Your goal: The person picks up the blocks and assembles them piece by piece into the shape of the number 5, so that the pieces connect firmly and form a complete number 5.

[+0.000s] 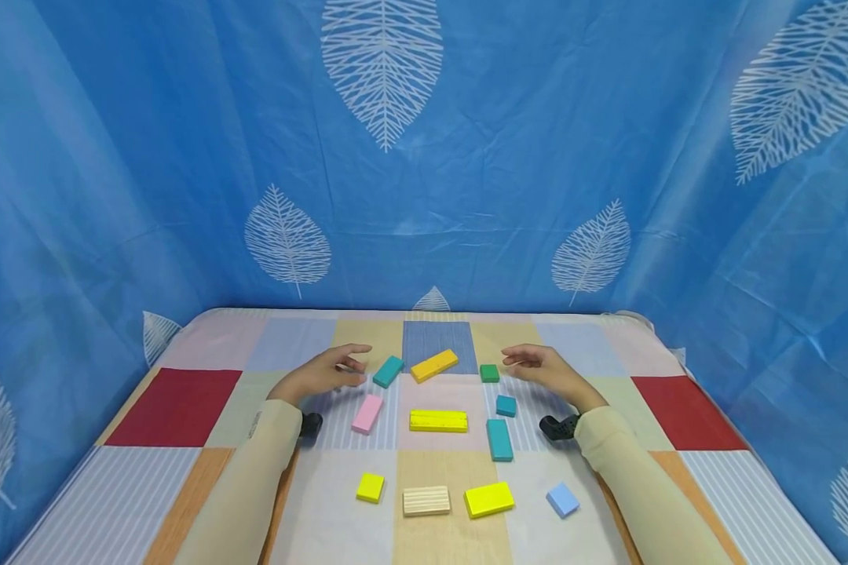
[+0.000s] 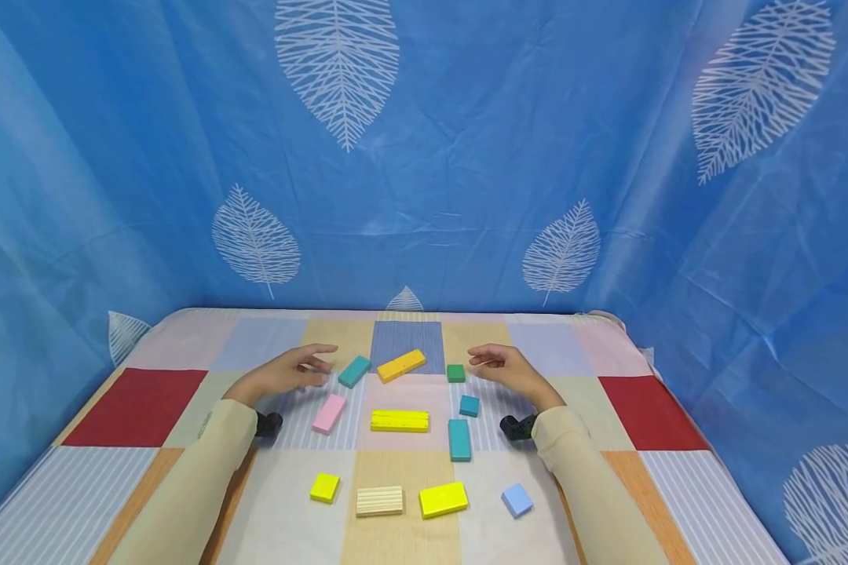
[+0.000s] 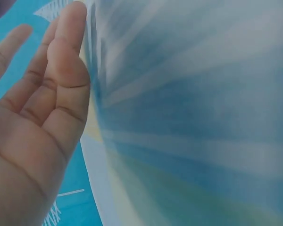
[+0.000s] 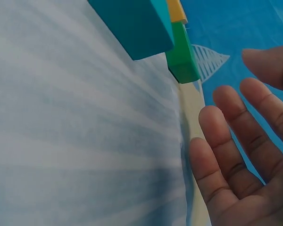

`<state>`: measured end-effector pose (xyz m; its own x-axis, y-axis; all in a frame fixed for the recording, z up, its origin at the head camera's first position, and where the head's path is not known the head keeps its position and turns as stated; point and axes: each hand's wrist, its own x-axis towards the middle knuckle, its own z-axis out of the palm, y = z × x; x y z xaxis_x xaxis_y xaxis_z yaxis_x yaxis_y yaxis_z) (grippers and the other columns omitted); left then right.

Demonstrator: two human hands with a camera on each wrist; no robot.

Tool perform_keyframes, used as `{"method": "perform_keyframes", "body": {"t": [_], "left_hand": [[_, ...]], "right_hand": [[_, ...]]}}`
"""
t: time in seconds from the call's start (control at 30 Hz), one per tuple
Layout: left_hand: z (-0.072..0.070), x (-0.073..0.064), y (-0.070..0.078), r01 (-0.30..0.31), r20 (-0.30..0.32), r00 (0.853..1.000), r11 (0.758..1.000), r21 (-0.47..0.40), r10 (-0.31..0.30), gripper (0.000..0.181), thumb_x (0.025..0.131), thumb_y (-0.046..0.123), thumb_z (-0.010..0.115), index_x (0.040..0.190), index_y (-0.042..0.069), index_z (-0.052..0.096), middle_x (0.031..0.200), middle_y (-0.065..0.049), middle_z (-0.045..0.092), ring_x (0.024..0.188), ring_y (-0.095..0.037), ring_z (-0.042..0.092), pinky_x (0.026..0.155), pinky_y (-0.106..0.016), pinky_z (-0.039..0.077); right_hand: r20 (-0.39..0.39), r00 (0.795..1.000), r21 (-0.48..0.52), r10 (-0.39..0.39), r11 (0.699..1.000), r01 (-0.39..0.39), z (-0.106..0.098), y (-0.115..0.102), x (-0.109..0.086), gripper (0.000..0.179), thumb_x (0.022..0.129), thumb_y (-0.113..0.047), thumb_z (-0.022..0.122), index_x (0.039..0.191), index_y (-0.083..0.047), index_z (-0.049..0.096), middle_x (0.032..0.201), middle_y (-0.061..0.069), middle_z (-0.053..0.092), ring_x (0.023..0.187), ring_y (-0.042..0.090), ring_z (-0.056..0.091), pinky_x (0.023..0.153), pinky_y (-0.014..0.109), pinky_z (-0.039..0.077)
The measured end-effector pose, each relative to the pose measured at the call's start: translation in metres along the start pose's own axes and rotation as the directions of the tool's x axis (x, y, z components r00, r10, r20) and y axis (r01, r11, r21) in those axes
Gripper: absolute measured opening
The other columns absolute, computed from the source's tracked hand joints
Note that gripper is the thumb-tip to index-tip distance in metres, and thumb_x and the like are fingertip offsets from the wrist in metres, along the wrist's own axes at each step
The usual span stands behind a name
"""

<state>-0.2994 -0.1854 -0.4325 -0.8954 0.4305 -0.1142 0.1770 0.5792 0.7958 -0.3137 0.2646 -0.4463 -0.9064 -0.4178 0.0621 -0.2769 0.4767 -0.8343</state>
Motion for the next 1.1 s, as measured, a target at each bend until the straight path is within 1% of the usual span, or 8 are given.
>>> {"method": "perform_keyframes", "body": {"t": [0.1,0.23,0.37,0.6,0.73,0.83,0.97,1.1], "left_hand": [[0.000,0.005,0.001,0.018,0.005,1.000,1.000,0.003,-0.018,0.064,0.105,0.008,0.071,0.162,0.000,0.043,0.142,-0.027,0.063,0.134,-0.044,0.057,0.112,-0.060,0.047],[-0.001,0.009,0.002,0.047,0.017,0.999,0.999,0.017,-0.047,0.065,0.104,0.010,0.072,0.162,0.002,0.044,0.143,-0.026,0.063,0.135,-0.044,0.057,0.112,-0.058,0.049],[-0.001,0.013,0.004,0.052,0.043,0.998,0.998,0.020,-0.053,0.066,0.104,0.011,0.073,0.163,0.001,0.043,0.145,-0.026,0.061,0.136,-0.044,0.057,0.112,-0.056,0.049],[-0.001,0.021,0.005,-0.034,0.088,0.996,0.999,0.013,0.033,0.066,0.105,0.010,0.071,0.162,-0.004,0.040,0.150,-0.029,0.057,0.139,-0.045,0.055,0.113,-0.056,0.048],[0.001,0.027,0.005,-0.059,0.109,0.992,0.998,0.024,0.056,0.066,0.103,0.010,0.075,0.159,-0.005,0.044,0.153,-0.029,0.055,0.139,-0.045,0.056,0.113,-0.056,0.048],[0.002,0.030,0.007,-0.035,0.122,0.992,0.999,0.034,0.031,0.066,0.101,0.009,0.076,0.159,-0.003,0.045,0.155,-0.029,0.054,0.140,-0.045,0.055,0.114,-0.056,0.047],[0.002,0.033,0.009,0.035,0.137,0.990,0.999,0.040,-0.040,0.069,0.101,0.009,0.077,0.161,0.001,0.045,0.156,-0.027,0.053,0.143,-0.043,0.052,0.117,-0.055,0.044],[0.002,0.036,0.010,0.065,0.164,0.984,0.997,0.047,-0.072,0.069,0.102,0.009,0.075,0.163,0.003,0.043,0.157,-0.026,0.051,0.145,-0.042,0.050,0.119,-0.055,0.042]], "right_hand": [[0.013,1.000,0.012,0.022,1.000,-0.023,0.001,-0.001,0.004,0.046,0.106,-0.013,0.069,0.144,0.010,0.060,0.132,0.025,0.070,0.119,0.034,0.068,0.095,0.029,0.056],[0.029,0.999,0.023,0.029,0.999,-0.030,0.004,-0.003,0.010,0.044,0.106,-0.011,0.069,0.144,0.011,0.060,0.133,0.027,0.069,0.123,0.041,0.066,0.100,0.036,0.055],[0.033,0.999,0.031,0.023,0.999,-0.024,0.007,-0.004,0.013,0.044,0.106,-0.008,0.068,0.144,0.012,0.059,0.134,0.029,0.068,0.122,0.041,0.065,0.102,0.039,0.055],[0.029,0.999,0.058,0.014,0.998,-0.015,0.012,-0.004,0.020,0.046,0.105,-0.006,0.069,0.145,0.013,0.057,0.136,0.031,0.066,0.122,0.040,0.066,0.098,0.033,0.056],[0.025,1.000,0.053,-0.004,0.999,0.003,0.016,-0.003,0.024,0.046,0.105,-0.006,0.069,0.144,0.013,0.058,0.137,0.031,0.066,0.126,0.044,0.064,0.104,0.043,0.054],[0.022,1.000,0.036,-0.016,0.999,0.015,0.019,-0.006,0.027,0.044,0.105,-0.007,0.068,0.144,0.013,0.059,0.137,0.031,0.066,0.127,0.045,0.063,0.107,0.050,0.052],[0.027,0.999,0.035,-0.026,0.999,0.025,0.022,-0.010,0.030,0.043,0.106,-0.007,0.067,0.143,0.013,0.059,0.137,0.032,0.066,0.126,0.045,0.063,0.107,0.052,0.052],[0.033,0.999,0.040,-0.020,0.999,0.019,0.024,-0.011,0.034,0.043,0.105,-0.007,0.067,0.143,0.013,0.059,0.136,0.032,0.066,0.124,0.044,0.064,0.107,0.054,0.052]]}}
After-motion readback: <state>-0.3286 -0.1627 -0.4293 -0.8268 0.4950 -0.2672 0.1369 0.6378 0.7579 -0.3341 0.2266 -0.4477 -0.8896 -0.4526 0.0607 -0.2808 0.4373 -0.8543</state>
